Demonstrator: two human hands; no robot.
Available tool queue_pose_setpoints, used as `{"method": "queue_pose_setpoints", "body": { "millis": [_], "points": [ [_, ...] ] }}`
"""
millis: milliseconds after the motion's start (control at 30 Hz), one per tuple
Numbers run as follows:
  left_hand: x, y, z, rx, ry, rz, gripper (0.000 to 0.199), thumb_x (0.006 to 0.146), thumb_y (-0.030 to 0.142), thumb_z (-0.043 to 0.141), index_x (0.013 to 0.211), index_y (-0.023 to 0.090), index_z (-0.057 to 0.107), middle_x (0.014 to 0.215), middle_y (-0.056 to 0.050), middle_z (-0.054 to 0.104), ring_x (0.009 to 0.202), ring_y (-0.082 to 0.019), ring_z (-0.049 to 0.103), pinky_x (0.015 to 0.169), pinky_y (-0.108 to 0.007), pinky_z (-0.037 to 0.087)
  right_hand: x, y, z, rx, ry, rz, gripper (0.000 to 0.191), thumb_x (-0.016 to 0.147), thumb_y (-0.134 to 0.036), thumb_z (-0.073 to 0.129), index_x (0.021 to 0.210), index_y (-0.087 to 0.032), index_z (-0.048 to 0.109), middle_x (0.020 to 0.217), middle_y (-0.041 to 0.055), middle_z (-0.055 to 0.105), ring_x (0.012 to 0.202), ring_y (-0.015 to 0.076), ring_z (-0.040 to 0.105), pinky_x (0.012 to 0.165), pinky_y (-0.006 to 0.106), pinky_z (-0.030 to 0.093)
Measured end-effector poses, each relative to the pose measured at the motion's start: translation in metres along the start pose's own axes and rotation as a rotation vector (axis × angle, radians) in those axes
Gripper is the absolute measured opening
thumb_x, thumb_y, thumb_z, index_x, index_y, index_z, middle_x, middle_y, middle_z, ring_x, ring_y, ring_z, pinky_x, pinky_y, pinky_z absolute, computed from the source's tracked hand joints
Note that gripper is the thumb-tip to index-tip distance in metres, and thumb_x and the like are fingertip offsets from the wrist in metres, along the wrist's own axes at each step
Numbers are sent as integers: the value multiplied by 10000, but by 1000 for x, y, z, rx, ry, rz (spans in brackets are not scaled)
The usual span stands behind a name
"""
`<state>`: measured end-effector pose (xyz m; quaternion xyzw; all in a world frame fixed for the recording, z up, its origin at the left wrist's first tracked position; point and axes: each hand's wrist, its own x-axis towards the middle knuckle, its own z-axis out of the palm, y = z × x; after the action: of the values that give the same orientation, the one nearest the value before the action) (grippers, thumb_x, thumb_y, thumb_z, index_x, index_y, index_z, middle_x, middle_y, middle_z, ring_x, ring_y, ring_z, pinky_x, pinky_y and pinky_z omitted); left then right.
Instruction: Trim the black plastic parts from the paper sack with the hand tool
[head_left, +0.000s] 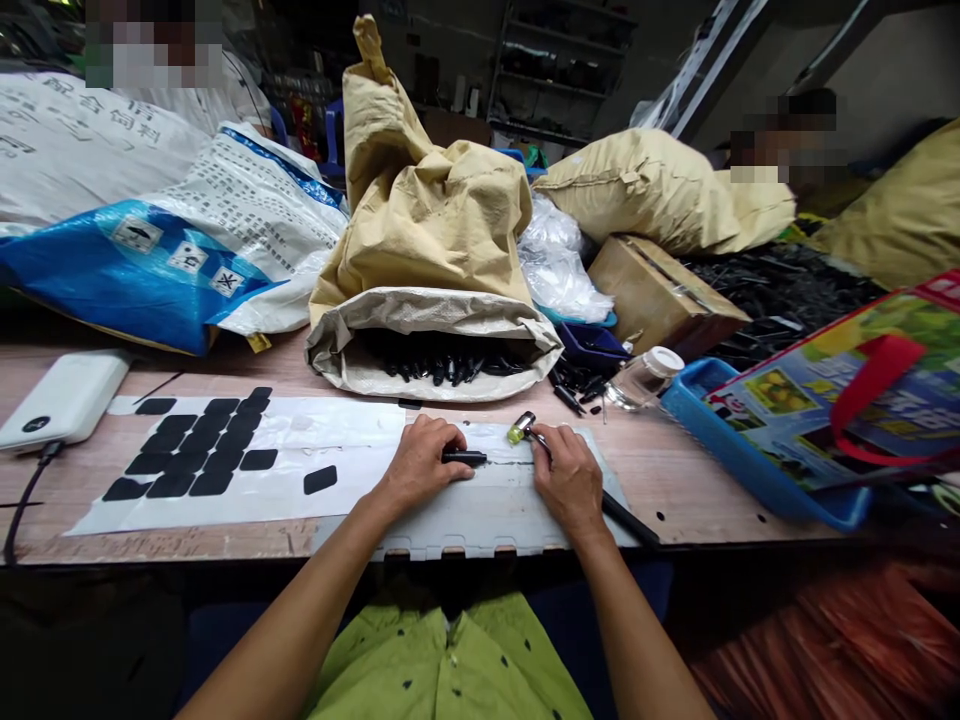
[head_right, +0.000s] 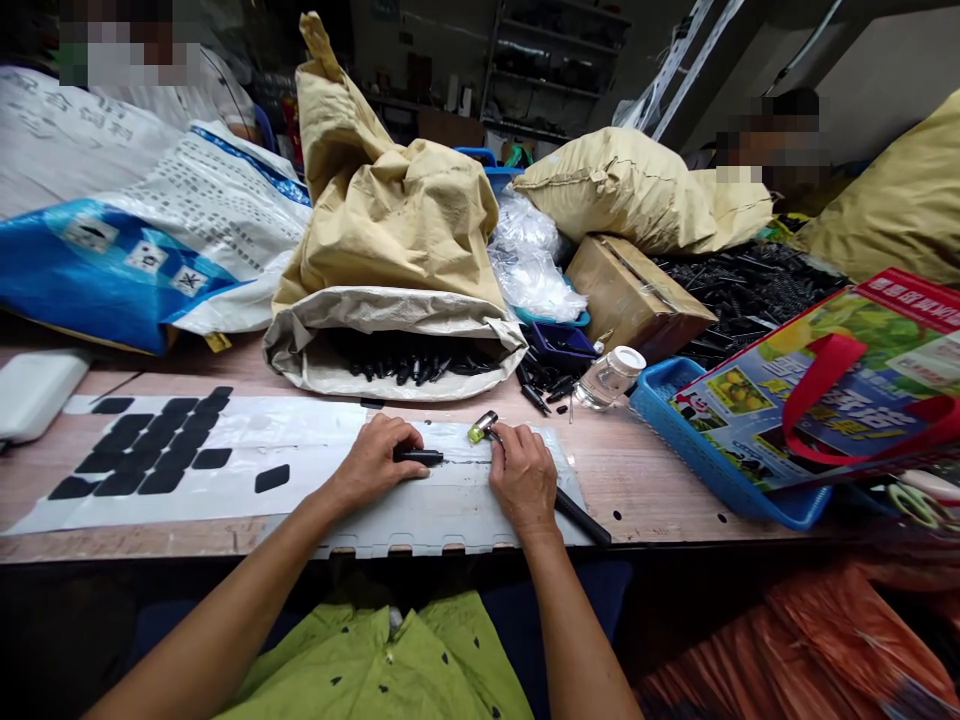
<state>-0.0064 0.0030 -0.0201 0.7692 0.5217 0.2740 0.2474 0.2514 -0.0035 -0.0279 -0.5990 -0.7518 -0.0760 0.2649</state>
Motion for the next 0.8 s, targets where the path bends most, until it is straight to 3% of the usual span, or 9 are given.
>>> {"method": "queue_pose_setpoints", "body": {
  "millis": [133, 400, 533, 667, 800],
  "points": [
    [-3, -2, -2, -27, 7, 15, 263, 759, 351, 861, 944, 231, 719, 923, -18, 677, 983, -244, 517, 869, -365, 381, -1, 0, 1, -3, 2, 4, 241, 977, -235, 524, 1164, -228, 675, 975, 56, 655, 927, 223, 559, 853, 323, 410],
    [-1, -2, -3, -50, -14, -3, 203, 753, 271, 848, 913, 234, 729, 930, -7, 696, 991, -237, 538, 887, -355, 378, 1, 2, -5, 96, 12, -20, 244, 981, -230, 526, 1153, -215, 698, 1007, 68, 690, 964, 224, 610, 873, 331, 468],
    [1, -4, -2, -62, -29, -19, 228, 737, 294, 864, 920, 247, 737, 940, 1, 703, 1007, -238, 541, 903, -350, 379, 4, -22, -22, 290, 87, -19, 260, 1006, -248, 516, 1198, -220, 690, 1047, 71, 712, 1000, 213, 652, 899, 336, 502],
    [1, -5, -2, -66, -27, -22, 239, 728, 296, 870, 925, 251, 742, 950, 8, 713, 997, -231, 542, 888, -345, 382, 3, -57, -38, 537, 11, -72, 265, 1002, -218, 533, 1219, -230, 686, 1069, 60, 730, 984, 180, 689, 876, 299, 538],
    [2, -4, -2, -55, -16, -24, 241, 725, 303, 869, 916, 236, 737, 940, 2, 716, 968, -230, 545, 850, -347, 382, -1, -76, -41, 588, -30, -118, 297, 1004, -189, 523, 1256, -242, 671, 1076, 60, 731, 998, 178, 687, 896, 305, 542]
  ]
}}
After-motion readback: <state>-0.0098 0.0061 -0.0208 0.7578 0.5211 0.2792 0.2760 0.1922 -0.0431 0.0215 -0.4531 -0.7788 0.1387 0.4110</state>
